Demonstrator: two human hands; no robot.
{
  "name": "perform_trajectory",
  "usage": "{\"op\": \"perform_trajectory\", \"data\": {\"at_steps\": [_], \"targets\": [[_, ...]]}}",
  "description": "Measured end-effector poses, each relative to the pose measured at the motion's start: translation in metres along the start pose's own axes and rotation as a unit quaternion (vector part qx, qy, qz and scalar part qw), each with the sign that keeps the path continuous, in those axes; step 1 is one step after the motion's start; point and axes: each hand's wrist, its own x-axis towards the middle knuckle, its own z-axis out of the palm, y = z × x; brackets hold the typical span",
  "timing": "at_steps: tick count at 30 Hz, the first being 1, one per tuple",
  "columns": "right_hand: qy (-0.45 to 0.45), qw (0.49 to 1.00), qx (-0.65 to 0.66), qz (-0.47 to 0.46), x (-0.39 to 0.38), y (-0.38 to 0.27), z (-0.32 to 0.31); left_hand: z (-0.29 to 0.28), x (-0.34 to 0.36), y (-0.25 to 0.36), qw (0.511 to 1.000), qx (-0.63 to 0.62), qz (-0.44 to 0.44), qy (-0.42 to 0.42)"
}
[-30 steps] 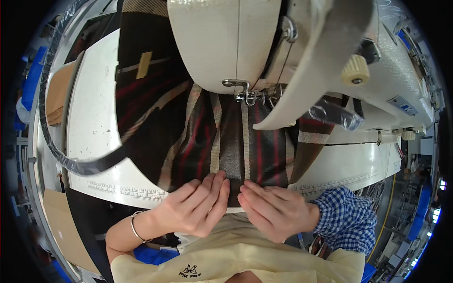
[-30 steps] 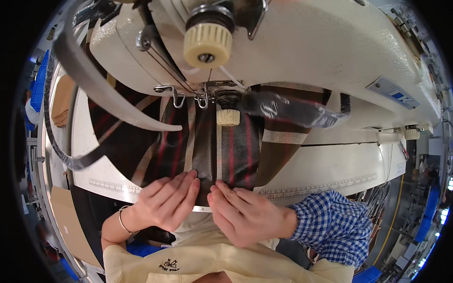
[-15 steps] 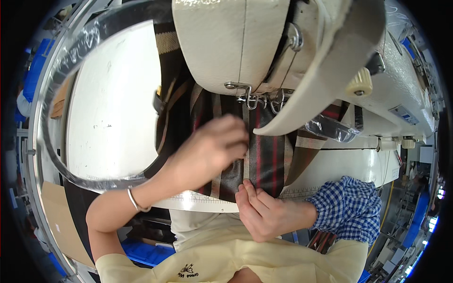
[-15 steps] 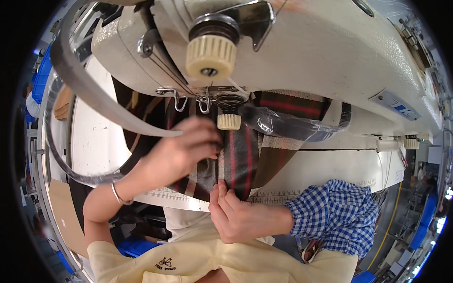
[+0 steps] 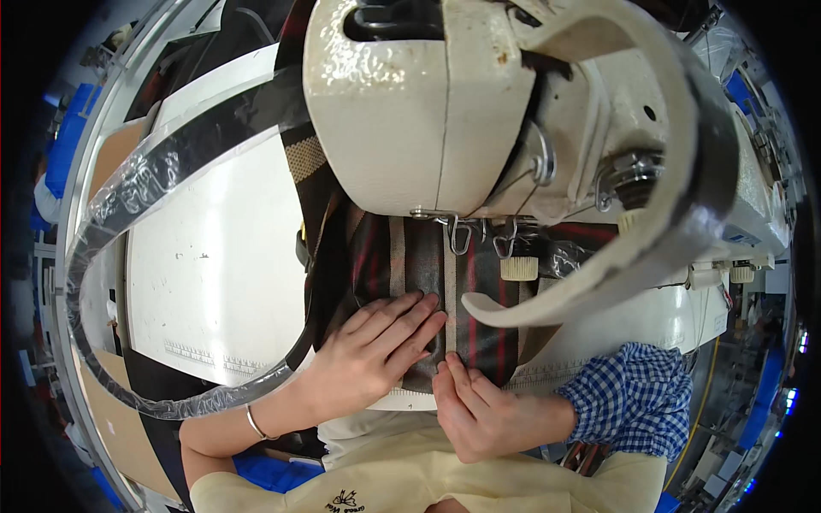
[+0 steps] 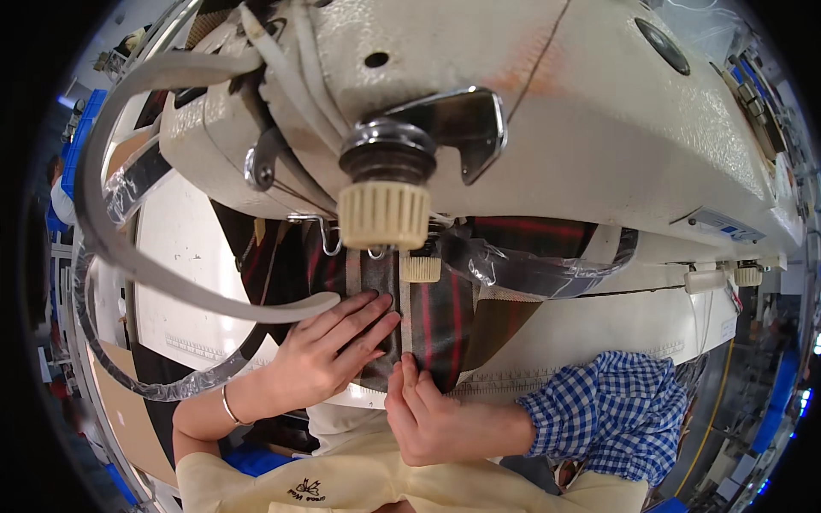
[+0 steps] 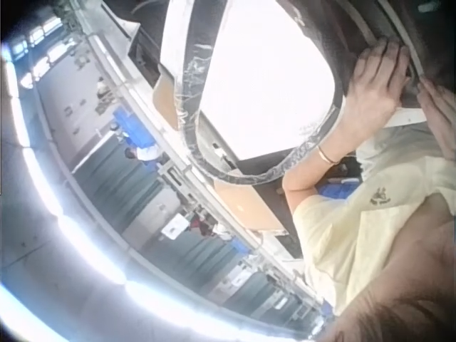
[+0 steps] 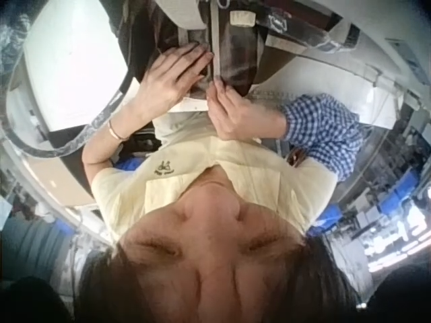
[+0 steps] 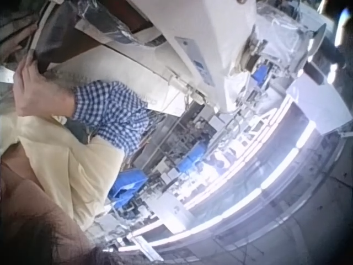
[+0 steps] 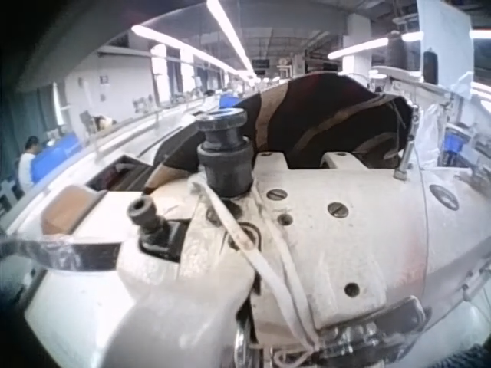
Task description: Sewing and assembling components of a striped leather bag using an industrial sewing machine.
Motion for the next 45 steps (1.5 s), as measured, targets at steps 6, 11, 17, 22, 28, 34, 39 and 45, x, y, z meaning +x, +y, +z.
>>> {"op": "perform_trajectory", "data": {"at_steps": [6, 11, 17, 22, 28, 34, 39, 45], "targets": [[-0.016, 0.999, 0.013, 0.027, -0.002, -0.003, 0.000, 0.003, 0.004, -0.002, 1.000, -0.027, -0.004, 0.003], [-0.031, 0.998, 0.017, 0.059, 0.002, -0.002, 0.000, 0.001, 0.011, -0.011, 0.999, -0.040, 0.002, 0.019], [-0.031, 0.997, 0.004, 0.064, 0.008, 0.005, 0.002, -0.004, 0.015, -0.022, 0.998, -0.050, 0.005, 0.033], [-0.031, 0.996, 0.012, 0.079, 0.011, 0.010, 0.002, -0.006, 0.019, -0.030, 0.998, -0.052, 0.007, 0.040], [-0.036, 0.996, 0.005, 0.087, 0.015, 0.017, 0.003, -0.010, 0.023, -0.039, 0.998, -0.031, 0.021, 0.050], [-0.022, 0.994, 0.001, 0.106, 0.024, 0.023, 0.003, -0.016, 0.022, -0.044, 0.997, -0.001, 0.024, 0.070], [-0.020, 0.996, -0.041, 0.081, 0.024, 0.030, 0.009, -0.013, 0.013, -0.040, 0.994, -0.023, 0.064, 0.086], [-0.038, 0.992, -0.041, 0.111, 0.026, 0.035, 0.004, -0.021, 0.021, -0.043, 0.993, 0.007, 0.071, 0.090]]}}
